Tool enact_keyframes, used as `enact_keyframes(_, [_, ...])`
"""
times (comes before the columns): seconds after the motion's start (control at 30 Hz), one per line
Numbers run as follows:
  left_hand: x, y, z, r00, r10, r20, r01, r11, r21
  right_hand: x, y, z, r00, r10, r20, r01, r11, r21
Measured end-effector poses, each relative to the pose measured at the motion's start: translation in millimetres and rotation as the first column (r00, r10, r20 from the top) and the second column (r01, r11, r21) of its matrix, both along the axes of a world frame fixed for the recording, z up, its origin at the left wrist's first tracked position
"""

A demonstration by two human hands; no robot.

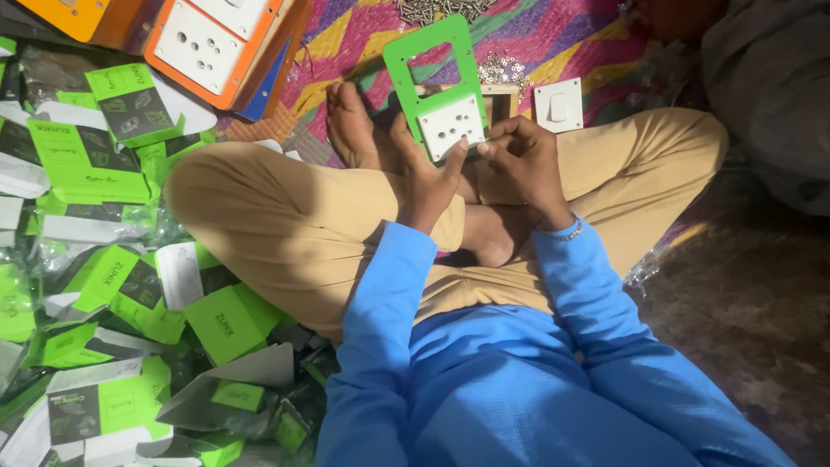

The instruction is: The person sits cross-legged on a mat and assembles electrical switch plates. They place white switch modules into green plastic frames, insert screws, and tighten them using a screwdriver. The person handles multiple switch units one at a time, occasionally turning them over to access the back.

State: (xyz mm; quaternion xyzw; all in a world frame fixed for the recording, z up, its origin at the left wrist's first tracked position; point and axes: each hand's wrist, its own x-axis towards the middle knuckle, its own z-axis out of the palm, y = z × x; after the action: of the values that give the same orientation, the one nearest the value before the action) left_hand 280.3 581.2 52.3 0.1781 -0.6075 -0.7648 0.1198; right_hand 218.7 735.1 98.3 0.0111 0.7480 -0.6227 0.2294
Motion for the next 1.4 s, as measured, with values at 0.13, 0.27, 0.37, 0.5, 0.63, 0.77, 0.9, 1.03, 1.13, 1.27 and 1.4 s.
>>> enact_keyframes(0.13, [0,0,5,1.0,-0.029,0.006,0.029,0.999,-0.019,3,2,-6,0.998,-0.023,-0.059,0.026,0.998,0.049])
enact_keyframes(0.27, [0,0,7,1.0,-0.008,0.009,0.009,0.999,-0.043,8,0,-7,0.993,-0.063,-0.099,0.062,0.998,-0.006])
enact_keyframes(0.37, [1,1,7,1.0,-0.005,-0.005,0.005,0.998,-0.069,10,-2,-9,0.989,-0.059,-0.135,0.058,0.998,-0.007])
enact_keyframes(0.5, [2,2,5,1.0,-0.029,-0.006,0.029,0.999,-0.016,12,-4,-9,0.977,-0.059,-0.203,0.07,0.996,0.048])
enact_keyframes(0.63, [1,1,2,0.997,-0.034,-0.074,0.024,0.991,-0.132,13,-9,-5,0.942,-0.007,-0.336,0.09,0.969,0.23])
enact_keyframes(0.77, [2,1,1,0.997,-0.074,0.031,0.075,0.996,-0.039,10,-14,-1,0.914,0.006,-0.405,0.105,0.962,0.253])
enact_keyframes(0.9, [3,0,3,0.998,-0.058,0.02,0.058,0.998,-0.008,5,-9,3,0.903,0.008,-0.43,0.12,0.956,0.268])
enact_keyframes(1.03, [2,-2,8,0.993,-0.094,-0.067,0.105,0.975,0.195,4,-4,11,0.976,0.076,-0.203,-0.071,0.997,0.032])
enact_keyframes(1.13, [0,-4,9,0.993,-0.109,-0.038,0.115,0.951,0.287,7,0,24,0.987,0.158,-0.022,-0.157,0.986,0.059])
enact_keyframes(1.27, [2,-14,8,0.987,-0.097,-0.125,0.149,0.827,0.542,-1,13,45,0.823,0.394,-0.409,-0.428,0.904,0.009])
enact_keyframes(1.4, [3,-22,8,0.985,-0.103,-0.14,0.173,0.67,0.722,-32,23,46,0.767,0.545,-0.338,-0.499,0.838,0.221])
